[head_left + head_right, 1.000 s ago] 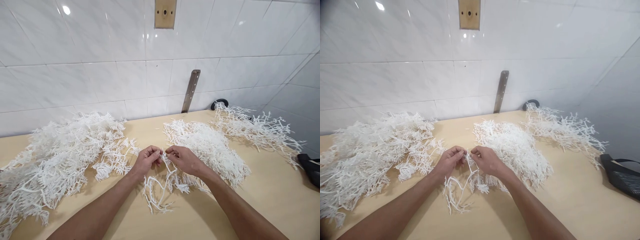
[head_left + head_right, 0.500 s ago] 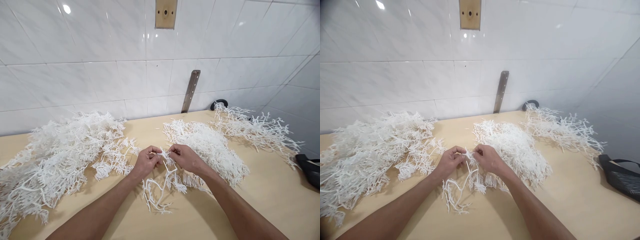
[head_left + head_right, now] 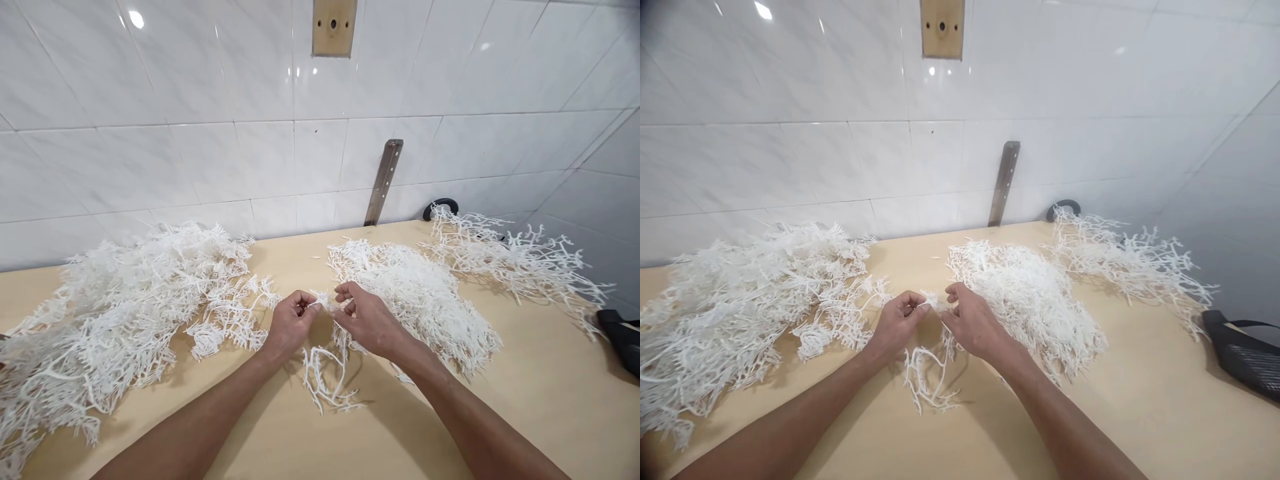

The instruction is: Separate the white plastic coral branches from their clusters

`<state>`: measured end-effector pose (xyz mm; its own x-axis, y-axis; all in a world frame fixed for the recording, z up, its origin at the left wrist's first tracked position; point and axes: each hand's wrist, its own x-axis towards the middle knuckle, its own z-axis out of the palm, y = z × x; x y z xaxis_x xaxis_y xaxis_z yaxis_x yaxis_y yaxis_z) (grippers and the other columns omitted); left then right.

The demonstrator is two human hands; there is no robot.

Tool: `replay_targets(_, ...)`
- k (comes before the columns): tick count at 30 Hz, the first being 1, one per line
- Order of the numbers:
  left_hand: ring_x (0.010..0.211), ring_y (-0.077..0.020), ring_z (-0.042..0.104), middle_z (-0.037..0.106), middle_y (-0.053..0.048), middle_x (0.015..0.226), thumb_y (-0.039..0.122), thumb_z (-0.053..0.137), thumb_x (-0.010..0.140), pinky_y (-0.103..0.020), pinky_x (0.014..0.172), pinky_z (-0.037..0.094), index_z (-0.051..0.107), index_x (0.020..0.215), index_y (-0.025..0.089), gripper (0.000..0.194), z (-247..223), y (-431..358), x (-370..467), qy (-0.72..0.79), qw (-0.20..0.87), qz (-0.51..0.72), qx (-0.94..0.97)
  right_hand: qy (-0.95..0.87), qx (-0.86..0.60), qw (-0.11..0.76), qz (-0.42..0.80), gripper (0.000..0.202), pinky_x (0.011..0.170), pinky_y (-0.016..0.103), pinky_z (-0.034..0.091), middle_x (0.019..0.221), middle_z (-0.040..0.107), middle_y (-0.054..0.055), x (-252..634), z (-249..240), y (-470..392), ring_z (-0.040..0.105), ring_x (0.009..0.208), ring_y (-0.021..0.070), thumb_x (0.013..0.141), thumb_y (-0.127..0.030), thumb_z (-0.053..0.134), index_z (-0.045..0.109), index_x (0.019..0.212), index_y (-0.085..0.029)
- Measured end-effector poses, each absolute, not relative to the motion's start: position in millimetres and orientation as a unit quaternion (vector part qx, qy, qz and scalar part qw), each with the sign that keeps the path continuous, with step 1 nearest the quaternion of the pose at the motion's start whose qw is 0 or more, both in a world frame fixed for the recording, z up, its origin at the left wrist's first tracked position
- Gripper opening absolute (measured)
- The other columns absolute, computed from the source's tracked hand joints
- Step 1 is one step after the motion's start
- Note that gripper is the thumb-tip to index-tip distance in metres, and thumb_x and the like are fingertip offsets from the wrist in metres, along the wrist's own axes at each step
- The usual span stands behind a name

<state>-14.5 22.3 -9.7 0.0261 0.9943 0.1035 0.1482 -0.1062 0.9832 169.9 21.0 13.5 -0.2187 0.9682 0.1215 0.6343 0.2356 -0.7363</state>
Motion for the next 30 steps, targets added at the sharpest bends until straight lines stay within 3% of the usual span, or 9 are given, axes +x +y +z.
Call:
replay_targets(3,0.067,-0.0144,0.058,0.068,-0.003,0.077,0.031,0.067,0.078,-0.025,0.065,0.044,0.069,0.085,0.016,0.017,-10.8,23.0,-14.9,0.513,0.428,0.473,0.574,-0.737,-0.543,0.289,0.279,0.013,0.061,0.029,0.047,0.083,0.070,0.004,169.9,13.0,21.9,0.062,0.068,0.0158,0.086,-0.026,0.057,0.063,0.095,-0.019)
replay_targets(6,0.070,-0.0160,0.059,0.070,-0.004,0.079,0.029,0.065,0.079,-0.026,0.066,0.044,0.072,0.085,0.016,0.016,-10.8,22.7,-15.4,0.509,0.412,0.455,0.604,-0.734,-0.533,0.300,0.296,0.011,0.059,0.028,0.046,0.072,0.068,0.000,172.9,13.6,24.6,0.061,0.065,0.0151,0.086,-0.026,0.056,0.064,0.081,-0.021)
replay_targets(11,0.065,-0.0151,0.054,0.064,-0.002,0.070,0.033,0.067,0.077,-0.026,0.061,0.040,0.070,0.073,0.017,0.017,-6.8,23.0,-16.1,0.497,0.426,0.440,0.614,-0.692,-0.535,0.326,0.360,0.012,0.053,0.025,0.045,0.069,0.066,-0.001,177.8,8.3,30.5,0.063,0.063,0.0153,0.087,-0.029,0.054,0.064,0.087,-0.022)
replay_targets(17,0.045,-0.0065,0.030,0.041,0.005,0.049,0.033,0.070,0.070,-0.023,0.046,0.020,0.053,0.055,0.017,0.028,4.2,23.9,-19.1,0.467,0.608,0.386,0.512,-0.707,-0.508,0.353,0.342,0.014,0.056,0.026,0.043,0.066,0.062,-0.002,176.4,5.0,33.0,0.055,0.059,0.0138,0.087,-0.031,0.055,0.065,0.085,-0.021)
replay_targets(19,0.044,-0.0057,0.029,0.042,0.005,0.050,0.030,0.071,0.068,-0.023,0.044,0.017,0.052,0.056,0.017,0.026,5.7,24.4,-20.3,0.450,0.648,0.390,0.474,-0.708,-0.502,0.358,0.343,0.014,0.058,0.027,0.043,0.068,0.062,-0.002,174.8,6.0,32.7,0.055,0.061,0.0140,0.088,-0.031,0.055,0.065,0.085,-0.021)
replay_targets(25,0.051,-0.0077,0.044,0.055,0.001,0.060,0.028,0.078,0.063,-0.021,0.046,0.028,0.062,0.069,0.016,0.021,3.1,27.8,-21.8,0.431,0.670,0.432,0.422,-0.701,-0.495,0.346,0.378,0.020,0.053,0.025,0.039,0.064,0.059,-0.002,170.7,6.3,31.1,0.051,0.056,0.0132,0.091,-0.036,0.052,0.063,0.086,-0.020)
replay_targets(30,0.048,-0.0063,0.042,0.056,0.001,0.059,0.029,0.077,0.064,-0.020,0.046,0.026,0.064,0.068,0.015,0.019,2.8,30.6,-23.6,0.442,0.691,0.403,0.405,-0.697,-0.488,0.346,0.394,0.023,0.051,0.024,0.037,0.063,0.057,-0.002,171.8,4.6,31.8,0.050,0.054,0.0125,0.091,-0.039,0.052,0.063,0.089,-0.019)
